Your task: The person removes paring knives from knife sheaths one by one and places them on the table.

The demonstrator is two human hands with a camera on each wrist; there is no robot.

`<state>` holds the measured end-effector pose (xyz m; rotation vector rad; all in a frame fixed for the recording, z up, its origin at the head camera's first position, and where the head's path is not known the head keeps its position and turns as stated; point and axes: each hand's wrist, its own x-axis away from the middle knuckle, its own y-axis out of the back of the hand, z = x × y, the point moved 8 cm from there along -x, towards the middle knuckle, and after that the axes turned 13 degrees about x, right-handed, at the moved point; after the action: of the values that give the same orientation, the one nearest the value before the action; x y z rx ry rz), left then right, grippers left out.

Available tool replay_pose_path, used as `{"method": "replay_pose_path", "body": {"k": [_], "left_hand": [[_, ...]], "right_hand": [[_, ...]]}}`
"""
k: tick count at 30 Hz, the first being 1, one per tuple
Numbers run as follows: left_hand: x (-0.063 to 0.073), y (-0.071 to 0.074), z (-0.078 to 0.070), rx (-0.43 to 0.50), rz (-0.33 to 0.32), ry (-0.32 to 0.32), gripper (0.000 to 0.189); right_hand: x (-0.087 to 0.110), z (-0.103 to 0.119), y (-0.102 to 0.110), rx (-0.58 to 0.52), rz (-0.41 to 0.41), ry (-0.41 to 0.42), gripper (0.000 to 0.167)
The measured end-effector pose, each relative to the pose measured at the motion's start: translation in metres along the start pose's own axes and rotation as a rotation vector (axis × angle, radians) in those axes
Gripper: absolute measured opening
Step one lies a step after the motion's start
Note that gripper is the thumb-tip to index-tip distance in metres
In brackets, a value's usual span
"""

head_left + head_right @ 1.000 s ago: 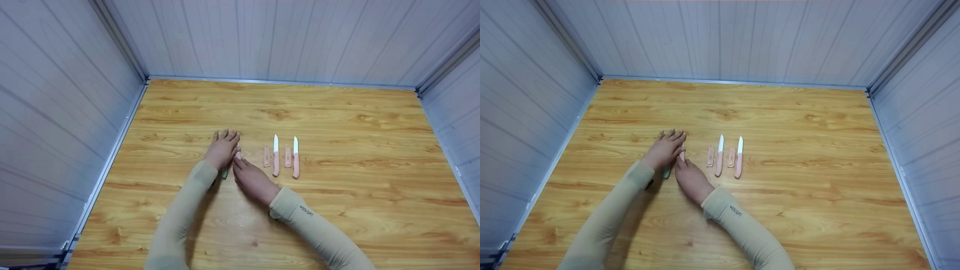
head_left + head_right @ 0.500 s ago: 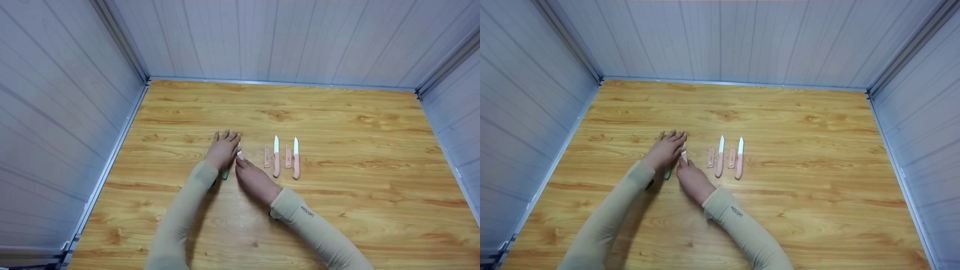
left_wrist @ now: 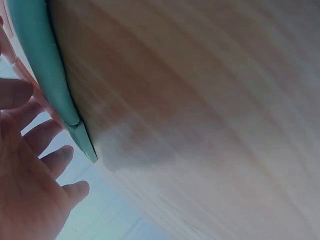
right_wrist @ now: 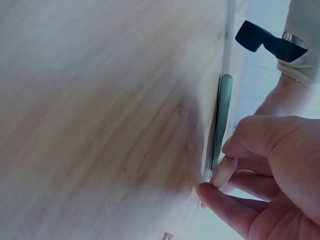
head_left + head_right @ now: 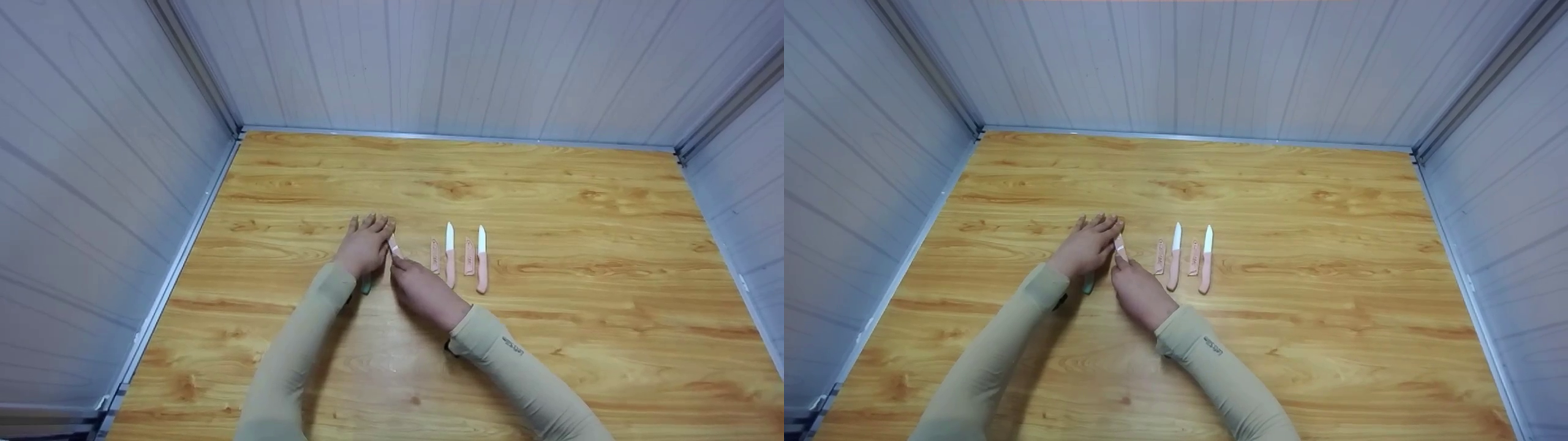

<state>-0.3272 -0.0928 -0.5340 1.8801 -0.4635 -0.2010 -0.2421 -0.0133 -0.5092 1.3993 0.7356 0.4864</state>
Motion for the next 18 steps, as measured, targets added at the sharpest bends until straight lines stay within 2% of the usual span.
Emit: {"method": "replay_pose_path", "body": {"k": [10,18], "left_hand": [[0.0,-0.002,-0.006,-0.041,-0.006,-0.027,0.047],[0.002,0.002,-0.016,-0.057,-0.046,-0.073,0.041]], "right_hand": [[0.001,-0.003,0.003,0.034,0.001,0.007,0.019],[0.006,-0.005,0.01,0.038,-0.005,0.036,0.023]]}}
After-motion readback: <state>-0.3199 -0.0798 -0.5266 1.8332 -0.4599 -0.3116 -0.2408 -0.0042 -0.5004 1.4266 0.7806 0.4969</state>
